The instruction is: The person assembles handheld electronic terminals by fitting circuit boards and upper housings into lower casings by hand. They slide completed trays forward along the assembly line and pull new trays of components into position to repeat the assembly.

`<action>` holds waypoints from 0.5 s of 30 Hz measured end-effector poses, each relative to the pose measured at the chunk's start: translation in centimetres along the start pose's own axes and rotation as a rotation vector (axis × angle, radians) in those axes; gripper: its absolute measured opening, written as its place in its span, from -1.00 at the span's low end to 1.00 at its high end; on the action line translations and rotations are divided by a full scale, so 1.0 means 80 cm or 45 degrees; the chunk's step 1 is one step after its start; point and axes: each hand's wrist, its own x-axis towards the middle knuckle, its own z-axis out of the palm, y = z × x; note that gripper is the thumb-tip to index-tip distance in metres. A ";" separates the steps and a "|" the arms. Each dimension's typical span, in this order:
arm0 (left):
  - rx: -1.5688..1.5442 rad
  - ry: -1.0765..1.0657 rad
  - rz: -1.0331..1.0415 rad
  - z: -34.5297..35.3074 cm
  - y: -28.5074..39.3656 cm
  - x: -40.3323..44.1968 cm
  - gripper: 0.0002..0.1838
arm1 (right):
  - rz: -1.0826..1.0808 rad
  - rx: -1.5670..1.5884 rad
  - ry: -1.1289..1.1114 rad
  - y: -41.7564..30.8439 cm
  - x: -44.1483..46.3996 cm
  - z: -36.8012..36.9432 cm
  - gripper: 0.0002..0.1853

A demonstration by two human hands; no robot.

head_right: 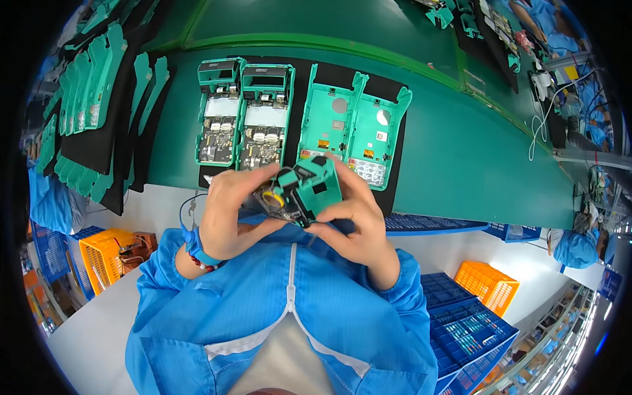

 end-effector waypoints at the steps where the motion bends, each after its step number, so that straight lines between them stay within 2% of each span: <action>1: 0.041 0.049 0.088 0.003 -0.003 -0.002 -0.17 | -0.048 -0.093 -0.022 -0.001 -0.003 -0.002 -0.70; 4: 0.156 0.128 0.312 -0.001 -0.009 -0.007 -0.45 | -0.164 -0.307 -0.032 -0.003 -0.017 -0.002 -0.68; 7: 0.148 0.187 0.413 0.005 -0.017 -0.015 -0.48 | -0.248 -0.318 -0.066 -0.008 -0.013 -0.001 -0.67; 11: 0.115 0.169 0.380 0.002 -0.019 -0.014 -0.48 | -0.188 -0.394 -0.109 -0.018 -0.012 -0.003 -0.61; 13: 0.029 0.033 0.262 -0.008 -0.019 -0.009 -0.33 | -0.128 -0.371 -0.122 -0.023 -0.009 -0.003 -0.55; 15: -0.137 -0.154 0.069 -0.020 -0.015 0.000 -0.23 | -0.202 -0.364 0.043 -0.031 0.004 0.005 -0.48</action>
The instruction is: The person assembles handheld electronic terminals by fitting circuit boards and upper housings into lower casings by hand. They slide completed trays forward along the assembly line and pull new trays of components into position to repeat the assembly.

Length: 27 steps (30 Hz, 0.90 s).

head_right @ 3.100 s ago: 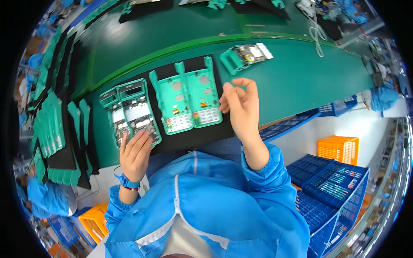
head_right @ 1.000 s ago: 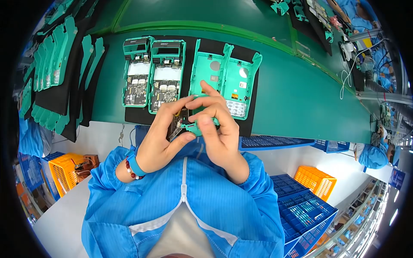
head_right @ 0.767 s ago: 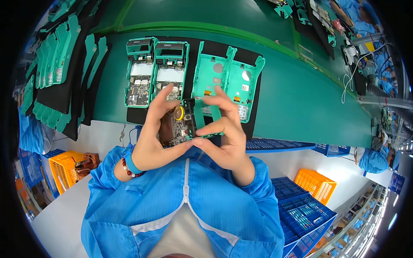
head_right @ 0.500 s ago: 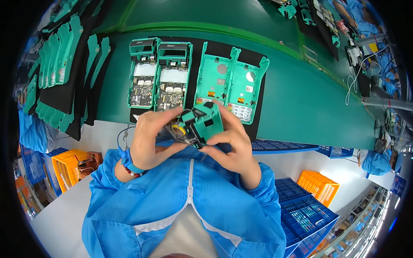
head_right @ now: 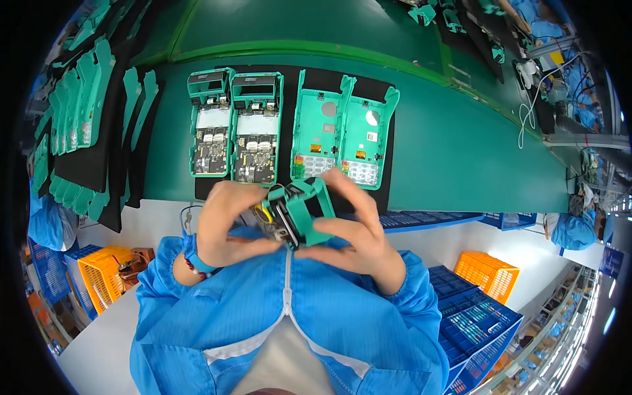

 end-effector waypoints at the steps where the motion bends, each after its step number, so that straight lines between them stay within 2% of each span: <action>1: -0.313 -0.022 -0.215 0.004 0.000 0.001 -0.15 | -0.011 -0.039 -0.027 -0.007 0.009 -0.003 -0.45; 2: -0.551 0.038 -0.318 0.012 0.001 0.001 -0.16 | -0.023 -0.078 -0.054 -0.014 0.018 -0.005 -0.41; 4: -1.099 -0.261 -0.536 0.016 -0.008 0.004 -0.18 | -0.015 -0.221 -0.337 -0.028 0.034 -0.023 -0.35; 5: -1.302 -0.414 -0.510 0.023 -0.013 0.010 -0.22 | -0.148 -0.275 -0.423 -0.021 0.038 -0.031 -0.35; 6: -1.507 -0.574 -0.610 0.025 -0.012 0.013 -0.28 | -0.125 -0.240 -0.432 -0.023 0.038 -0.037 -0.37; 8: -1.760 -0.677 -0.595 0.042 -0.018 0.015 -0.27 | -0.075 -0.162 -0.455 -0.028 0.040 -0.044 -0.39; 9: -1.796 -0.567 -0.419 0.053 -0.019 0.019 -0.48 | -0.061 -0.051 -0.401 -0.028 0.047 -0.045 -0.40; 11: -1.391 -0.339 -0.363 0.057 -0.022 0.026 -0.65 | 0.012 -0.178 -0.243 -0.028 0.058 -0.061 -0.40; 13: -0.604 -0.149 -0.151 0.066 -0.027 0.025 -0.74 | 0.264 -0.163 0.122 -0.024 0.060 -0.075 -0.39; 15: 0.078 -0.001 -0.037 0.083 -0.032 0.019 -0.74 | 0.490 -0.175 0.410 -0.015 0.070 -0.091 -0.44; 16: 0.373 0.029 0.035 0.091 -0.032 0.017 -0.71 | 0.409 -0.296 0.349 -0.006 0.084 -0.097 -0.48; 17: 0.395 0.167 0.087 0.097 -0.031 0.019 -0.65 | 0.324 -0.416 0.297 0.004 0.099 -0.103 -0.53; 18: 0.407 0.172 0.104 0.097 -0.033 0.015 -0.66 | 0.145 -0.559 0.176 0.013 0.111 -0.106 -0.56; 21: 0.454 0.237 0.171 0.096 -0.041 0.000 -0.71 | 0.059 -0.686 -0.134 0.023 0.137 -0.095 -0.61; 27: 0.516 0.317 0.210 0.102 -0.048 -0.008 -0.67 | -0.059 -0.686 -0.520 0.036 0.181 -0.077 -0.50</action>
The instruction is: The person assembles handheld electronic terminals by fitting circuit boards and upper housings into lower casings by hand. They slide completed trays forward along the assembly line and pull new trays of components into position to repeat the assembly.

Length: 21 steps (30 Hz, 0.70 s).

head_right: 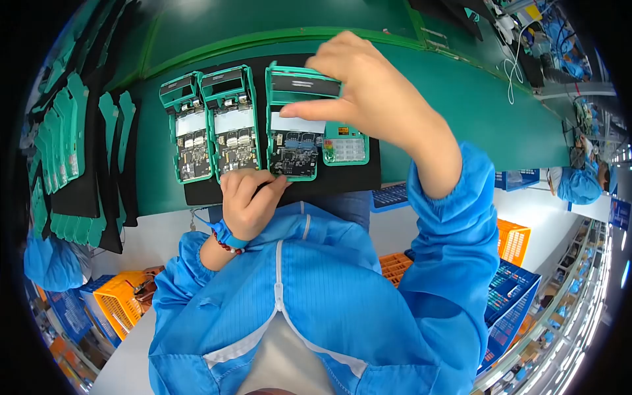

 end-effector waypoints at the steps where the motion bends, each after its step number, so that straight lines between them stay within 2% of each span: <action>1: 0.004 0.005 -0.002 0.001 -0.001 0.000 -0.65 | 0.027 0.023 -0.034 0.003 0.005 0.000 -0.49; 4: -0.019 -0.033 -0.038 0.002 0.001 -0.004 -0.61 | 0.122 0.043 -0.133 0.013 0.013 0.008 -0.42; 8: -0.099 -0.175 -0.098 -0.007 0.008 0.023 -0.53 | 0.229 -0.054 -0.124 0.019 0.005 0.045 -0.40; 11: 0.017 -0.428 0.000 -0.009 0.003 0.018 -0.52 | 0.119 -0.278 0.047 0.025 0.008 0.055 -0.40; 12: -0.036 -0.434 -0.048 -0.012 0.007 0.024 -0.51 | -0.019 -0.429 0.207 0.029 0.011 0.060 -0.41; 15: 0.011 -0.455 -0.016 -0.013 0.008 0.025 -0.50 | 0.098 -0.302 0.008 0.026 0.006 0.046 -0.51; 16: 0.068 -0.503 0.046 -0.013 0.002 0.023 -0.54 | 0.043 -0.426 0.141 0.028 0.008 0.051 -0.53; 19: 0.020 -0.518 0.021 -0.012 0.001 0.025 -0.53 | 0.010 -0.600 0.222 0.030 0.000 0.061 -0.56; 21: -0.036 -0.565 -0.023 -0.016 0.001 0.034 -0.51 | -0.018 -0.738 0.240 0.052 -0.008 0.085 -0.51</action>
